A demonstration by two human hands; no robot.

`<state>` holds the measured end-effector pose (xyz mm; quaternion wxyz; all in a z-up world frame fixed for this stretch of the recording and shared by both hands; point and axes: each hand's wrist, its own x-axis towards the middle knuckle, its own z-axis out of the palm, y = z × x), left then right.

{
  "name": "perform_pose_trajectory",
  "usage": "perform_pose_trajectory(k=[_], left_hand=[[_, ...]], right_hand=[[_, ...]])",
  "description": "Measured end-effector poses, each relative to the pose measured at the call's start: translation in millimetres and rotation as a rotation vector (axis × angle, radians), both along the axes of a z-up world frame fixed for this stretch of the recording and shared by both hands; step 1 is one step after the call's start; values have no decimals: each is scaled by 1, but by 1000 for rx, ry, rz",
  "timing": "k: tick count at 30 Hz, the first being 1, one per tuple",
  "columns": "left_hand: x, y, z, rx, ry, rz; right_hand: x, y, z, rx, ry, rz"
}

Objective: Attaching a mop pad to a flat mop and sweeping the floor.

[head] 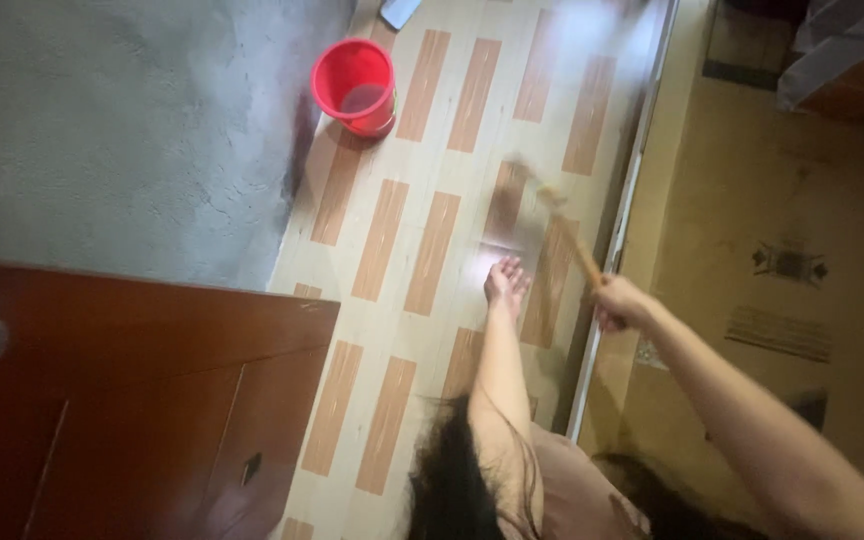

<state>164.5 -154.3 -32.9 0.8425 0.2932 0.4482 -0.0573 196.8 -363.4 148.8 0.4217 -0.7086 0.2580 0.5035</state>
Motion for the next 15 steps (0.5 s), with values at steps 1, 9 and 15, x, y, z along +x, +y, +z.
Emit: perform_pose_trajectory(k=[1,9,15], left_hand=[[-1,0,0,2,10,-2],[-41,95,-4,-33,-111,202],[-130,249,-14,64,-53,492]], right_hand=[[10,-5,-25,2,10,-2],[46,102,-118,283,116,-140],[-10,279,-151,156,-9,44]])
